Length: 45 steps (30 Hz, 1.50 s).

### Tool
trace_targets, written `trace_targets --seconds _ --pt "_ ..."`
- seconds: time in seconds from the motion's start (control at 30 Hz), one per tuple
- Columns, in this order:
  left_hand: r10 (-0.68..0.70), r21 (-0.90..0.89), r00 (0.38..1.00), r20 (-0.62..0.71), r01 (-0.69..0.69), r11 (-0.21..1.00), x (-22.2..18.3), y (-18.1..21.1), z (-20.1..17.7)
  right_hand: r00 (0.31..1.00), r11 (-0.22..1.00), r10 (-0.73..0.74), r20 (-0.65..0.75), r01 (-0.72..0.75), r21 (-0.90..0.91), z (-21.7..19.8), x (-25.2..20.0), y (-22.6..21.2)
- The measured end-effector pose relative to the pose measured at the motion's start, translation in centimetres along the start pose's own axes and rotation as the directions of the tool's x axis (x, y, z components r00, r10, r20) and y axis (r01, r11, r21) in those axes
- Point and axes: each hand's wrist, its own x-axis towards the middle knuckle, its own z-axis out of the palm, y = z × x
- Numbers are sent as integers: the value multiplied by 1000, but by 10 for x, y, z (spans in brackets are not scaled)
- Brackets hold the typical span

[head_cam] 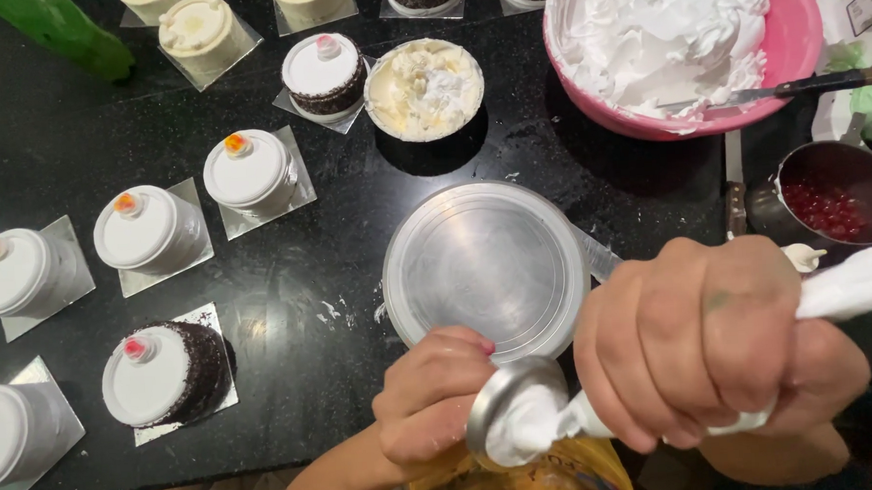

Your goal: The person fills a metal piping funnel with whipped cream from a piping bag, squeezing the bag to load it, then pipes cream dollops onto small cakes arranged on the counter. They also use scissors and squeeze bottles of coloring while working among finished and in-progress cakes.

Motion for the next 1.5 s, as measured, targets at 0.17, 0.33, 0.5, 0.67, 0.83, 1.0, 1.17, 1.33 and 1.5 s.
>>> trace_targets --seconds 0.17,0.33,0.5,0.67,0.83,1.0,1.17,1.33,1.5 --pt "23 -126 995 92 -11 992 -12 -7 1 998 998 -1 70 -4 68 -2 3 3" --pt "-47 -189 999 15 48 981 -24 -2 16 998 993 -8 65 0 116 -7 0 -2" --pt "-184 -179 974 -129 159 971 -26 3 24 990 985 -100 97 85 147 -6 -7 7" --pt "-246 -167 961 -129 224 960 -24 10 27 990 989 -124 -62 129 74 1 -19 5" --pt "-197 -178 978 -69 183 967 -27 3 24 993 989 -63 101 48 142 -5 -2 2" --pt "-91 -358 995 -41 70 931 -29 -2 26 992 963 -107 63 88 254 3 -9 16" --pt "-152 -390 988 -39 125 912 -40 1 30 988 973 -85 129 55 223 -18 -5 5" --pt "-312 -437 938 -152 219 873 -43 3 35 945 983 -68 319 10 181 -14 2 3" --pt "-371 -397 919 -136 293 870 -47 5 35 989 989 -138 58 134 64 0 -10 5"
